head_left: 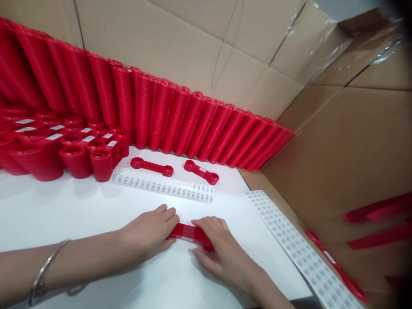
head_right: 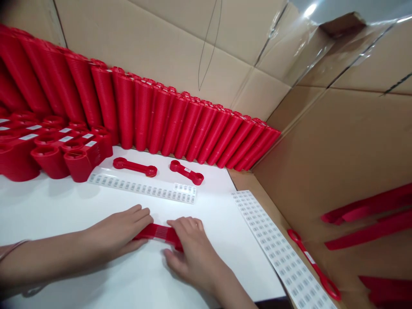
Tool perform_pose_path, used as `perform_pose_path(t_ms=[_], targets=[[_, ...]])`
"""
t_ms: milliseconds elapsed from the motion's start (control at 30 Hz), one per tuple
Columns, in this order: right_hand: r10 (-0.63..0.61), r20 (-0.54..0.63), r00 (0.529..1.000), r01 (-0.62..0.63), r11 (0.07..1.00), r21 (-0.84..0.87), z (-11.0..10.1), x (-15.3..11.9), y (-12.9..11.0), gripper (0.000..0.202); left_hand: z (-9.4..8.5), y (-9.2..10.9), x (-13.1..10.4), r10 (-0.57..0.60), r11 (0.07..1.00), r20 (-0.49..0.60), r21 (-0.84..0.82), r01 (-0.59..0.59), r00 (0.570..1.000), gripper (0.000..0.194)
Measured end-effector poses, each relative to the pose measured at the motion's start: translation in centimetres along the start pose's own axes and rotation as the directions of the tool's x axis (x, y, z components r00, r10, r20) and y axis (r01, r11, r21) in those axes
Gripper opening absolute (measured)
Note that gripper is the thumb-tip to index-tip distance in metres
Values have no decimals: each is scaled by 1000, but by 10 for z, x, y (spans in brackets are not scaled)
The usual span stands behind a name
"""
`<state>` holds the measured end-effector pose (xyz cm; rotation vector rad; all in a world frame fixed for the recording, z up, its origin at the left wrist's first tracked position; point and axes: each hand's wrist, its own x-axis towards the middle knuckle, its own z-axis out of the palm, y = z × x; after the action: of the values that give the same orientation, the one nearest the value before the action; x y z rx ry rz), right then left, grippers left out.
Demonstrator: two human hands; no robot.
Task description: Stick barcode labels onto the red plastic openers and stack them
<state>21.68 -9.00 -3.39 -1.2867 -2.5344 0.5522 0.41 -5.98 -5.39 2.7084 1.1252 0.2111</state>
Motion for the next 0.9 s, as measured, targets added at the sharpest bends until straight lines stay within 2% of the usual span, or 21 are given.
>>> perform_pose_path(t_ms=[67,167,267,333,400,433,467,500,567,633,733,900], targets=[[-21,-2,1000,21,991,-136,3,6,-8,14,-6,4,0,23,1000,14,-20,-23,1000,9],[-15,-13,1000,10,959,-282,8,18,-13,23,-16,5,6,15,996,-8,-83,-16,1000,10],[0,-3,1000,-2,920,-393,5,31,-14,16,-27,-3,20,-33,979,-19,-203,29,999,14],[27,15,1000,-17,882,-471,-2,42,-14,19,-36,-14,35,-46,958,46,-282,57,998,16],[107,36,994,-75,864,-498,-14,55,-9,22,-49,-28,51,-12,923,175,-378,78,984,18],[135,23,991,-106,861,-497,-22,64,-4,21,-55,-36,59,-5,918,184,-388,78,983,23],[154,10,988,-129,860,-494,-31,72,1,18,-62,-45,65,-23,921,163,-381,84,986,30],[174,0,985,-153,862,-484,-41,82,8,15,-69,-55,71,-77,934,75,-343,98,994,37],[212,-27,977,-200,863,-464,-62,103,25,18,-80,-76,78,-189,972,-107,-159,171,976,44],[255,-21,967,-237,862,-448,-81,125,42,19,-84,-99,79,-225,974,-154,-63,217,962,43],[317,56,947,-264,863,-430,-94,155,64,19,-78,-127,75,-267,960,-95,57,273,959,36],[367,191,910,-271,877,-397,-83,185,85,24,-55,-148,71,-286,948,29,151,279,958,31]])
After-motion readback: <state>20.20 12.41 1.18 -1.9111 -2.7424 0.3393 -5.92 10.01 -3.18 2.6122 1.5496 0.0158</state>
